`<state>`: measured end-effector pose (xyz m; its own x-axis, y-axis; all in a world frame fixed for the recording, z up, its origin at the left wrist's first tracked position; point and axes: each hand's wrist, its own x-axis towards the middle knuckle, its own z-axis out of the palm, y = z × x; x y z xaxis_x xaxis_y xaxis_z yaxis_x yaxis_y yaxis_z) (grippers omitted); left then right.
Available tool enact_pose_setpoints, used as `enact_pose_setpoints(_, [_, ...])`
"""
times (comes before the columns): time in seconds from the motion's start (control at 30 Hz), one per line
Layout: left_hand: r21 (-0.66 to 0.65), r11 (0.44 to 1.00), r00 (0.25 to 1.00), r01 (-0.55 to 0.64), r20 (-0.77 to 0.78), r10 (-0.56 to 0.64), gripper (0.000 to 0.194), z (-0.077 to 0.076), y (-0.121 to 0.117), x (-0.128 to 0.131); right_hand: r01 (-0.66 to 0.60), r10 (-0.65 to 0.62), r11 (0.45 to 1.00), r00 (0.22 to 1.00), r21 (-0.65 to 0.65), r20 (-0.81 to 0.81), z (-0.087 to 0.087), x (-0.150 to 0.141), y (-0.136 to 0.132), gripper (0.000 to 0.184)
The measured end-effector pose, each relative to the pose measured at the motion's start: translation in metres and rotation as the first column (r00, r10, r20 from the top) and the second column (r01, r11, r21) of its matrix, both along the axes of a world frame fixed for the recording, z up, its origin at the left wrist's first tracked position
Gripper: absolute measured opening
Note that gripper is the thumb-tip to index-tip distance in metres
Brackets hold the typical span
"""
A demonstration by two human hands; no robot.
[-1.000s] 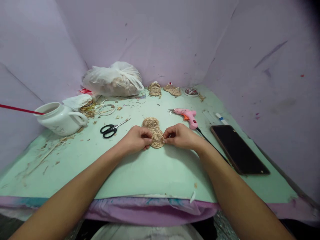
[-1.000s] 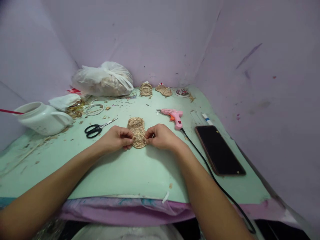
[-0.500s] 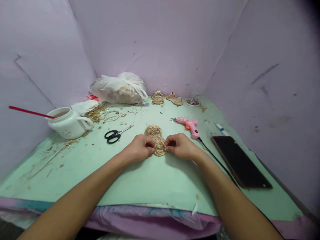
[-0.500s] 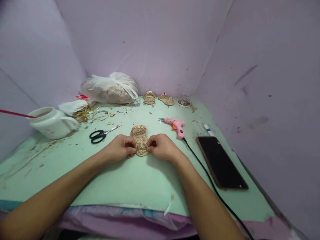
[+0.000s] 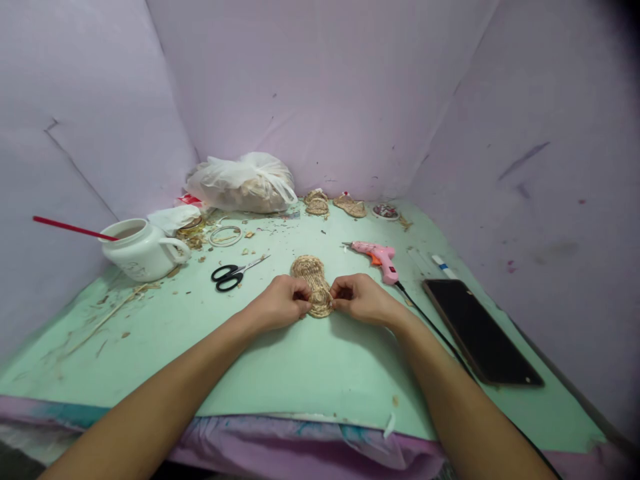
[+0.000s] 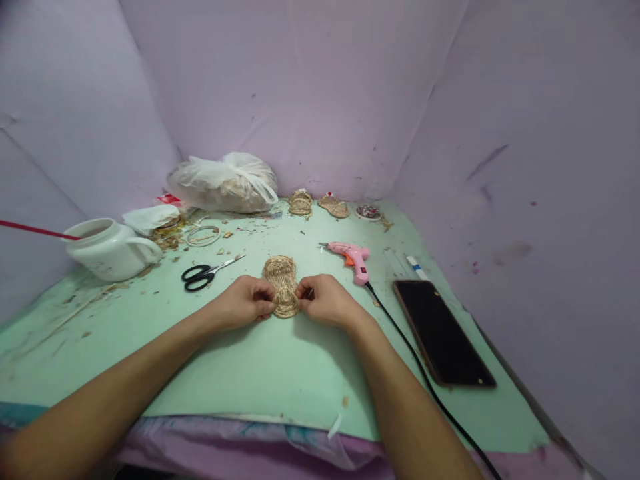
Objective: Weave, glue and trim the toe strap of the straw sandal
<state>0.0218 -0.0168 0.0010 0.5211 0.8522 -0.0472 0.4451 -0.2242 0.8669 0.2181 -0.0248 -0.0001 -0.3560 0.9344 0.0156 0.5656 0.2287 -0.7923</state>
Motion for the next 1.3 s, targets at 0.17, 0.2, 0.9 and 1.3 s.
enact_pose_setpoints(0.17, [-0.009, 1.000, 0.999, -0.009, 0.040, 0.009, 0.007, 0.008, 0.000, -0.001, 0.002, -0.003, 1.000, 0.998, -0.002, -0.069, 0.006, -0.002, -0.003, 0.006])
enact_pose_setpoints(0.2, [-0.010, 1.000, 0.998, -0.024, 0.050, 0.025, 0.006, 0.011, 0.001, -0.002, 0.013, -0.012, 1.000, 0.996, 0.007, -0.085, 0.007, -0.003, -0.003, 0.006])
enact_pose_setpoints(0.9, [-0.306, 0.849, 0.768, -0.431, 0.370, 0.523, 0.013, -0.003, 0.027, -0.012, 0.447, -0.410, 0.884, 0.882, 0.135, -0.231, -0.016, -0.016, 0.018, 0.023])
enact_pose_setpoints(1.3, [-0.355, 0.859, 0.790, -0.368, 0.367, 0.490, 0.016, -0.007, 0.025, -0.013, 0.408, -0.396, 0.911, 0.906, 0.062, -0.147, -0.021, -0.031, 0.021, 0.014])
